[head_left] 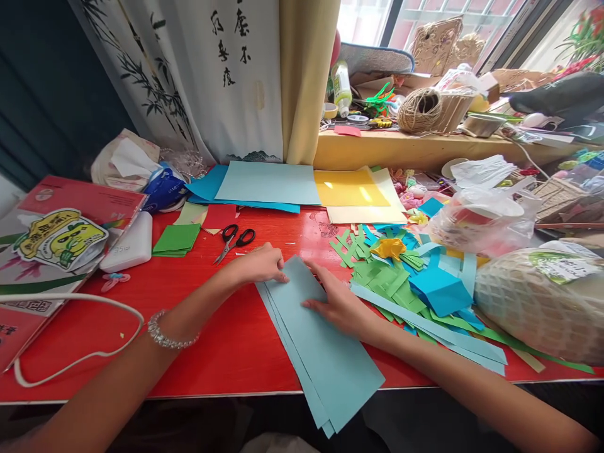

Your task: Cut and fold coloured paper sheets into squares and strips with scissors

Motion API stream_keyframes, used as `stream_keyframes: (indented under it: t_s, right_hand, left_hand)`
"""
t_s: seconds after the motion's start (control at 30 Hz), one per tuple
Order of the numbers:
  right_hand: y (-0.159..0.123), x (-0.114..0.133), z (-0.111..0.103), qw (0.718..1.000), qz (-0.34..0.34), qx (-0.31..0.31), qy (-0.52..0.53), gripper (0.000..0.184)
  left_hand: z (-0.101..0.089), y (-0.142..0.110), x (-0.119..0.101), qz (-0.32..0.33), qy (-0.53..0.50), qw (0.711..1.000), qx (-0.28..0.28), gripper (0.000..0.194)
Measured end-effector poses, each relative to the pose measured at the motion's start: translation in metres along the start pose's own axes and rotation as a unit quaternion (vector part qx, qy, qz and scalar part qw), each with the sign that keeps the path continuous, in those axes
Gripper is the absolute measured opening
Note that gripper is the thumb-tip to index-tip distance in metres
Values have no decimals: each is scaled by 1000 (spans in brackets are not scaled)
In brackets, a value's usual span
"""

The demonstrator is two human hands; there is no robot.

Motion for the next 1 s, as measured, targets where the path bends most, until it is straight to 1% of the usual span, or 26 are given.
stream_keyframes:
  t_s: [0.1,0.17,0.27,0.33,0.37,0.43,0.5,0.57,0.6,0.63,0.67,0.7,0.77,0.8,0.83,0.87,0.9,0.93,0.97,1.0]
  right_hand:
    - [0,1,0,1000,0,8,-24,69]
    - [-1,2,1,999,1,13,-35,68]
    - [-3,4,1,999,-4,14,-42,67]
    - [-3,5,2,999,-7,13,-39,66]
    - [-3,5,3,999,-9,12,-35,66]
    - [-2,3,2,1000,-9,6,-17,67]
    - [2,0,-3,1000,1,-4,23,75]
    - [8,-8,-13,996,32,-18,83,86]
    - [11,-12,-21,992,53,-26,113,91]
    - [14,-17,-29,986,76,-34,141,94]
    - [16,-21,-38,981,97,-42,166,95]
    - [17,-24,-48,974,111,-54,188,92]
    - [18,-27,-67,963,117,-91,224,77]
    - [18,-27,-76,958,111,-115,237,68]
    - [17,-27,-83,954,102,-137,248,60]
    - [17,-26,-87,950,90,-152,259,54]
    - [17,-25,-88,946,76,-160,270,47]
    - [17,-24,-87,943,60,-161,283,41]
    - [18,-24,-84,942,47,-155,295,35]
    - [18,-23,-80,941,38,-145,304,31]
  left_hand:
    - [3,-7,-1,-7,-24,1000,-10,53]
    - [4,-8,-1,-11,-40,999,-6,58]
    - [6,-9,-3,-5,-62,998,32,46]
    - [9,-11,-8,14,-86,995,57,38]
    - [9,-12,-12,26,-100,993,58,36]
    - [8,-15,-18,46,-135,989,43,36]
    - [9,-19,-21,56,-173,983,23,39]
    - [5,-21,-21,65,-209,976,-27,39]
    - [-2,-23,-20,73,-224,969,-72,37]
    - [-11,-26,-18,84,-238,958,-133,36]
    - [-23,-31,-15,97,-252,941,-206,35]
    - [-36,-38,-11,109,-264,916,-282,34]
    - [-57,-57,-1,137,-290,849,-420,32]
    - [-63,-66,5,149,-303,813,-474,30]
    - [-66,-74,10,159,-318,781,-513,29]
    - [-65,-79,16,166,-337,757,-535,29]
    - [-62,-81,22,169,-357,740,-544,29]
    - [-58,-82,27,168,-377,731,-543,29]
    - [-52,-82,32,163,-396,730,-533,31]
    - [-45,-80,37,155,-412,735,-515,33]
Point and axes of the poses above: each hand's wrist, its own y-axis towards the middle knuckle, its own z-axis out of the palm, x = y × z, the point moved 8 cm from there along y, towards the middle knuckle, and after that the axes turned 8 degrees about z, right-handed, at the moved point
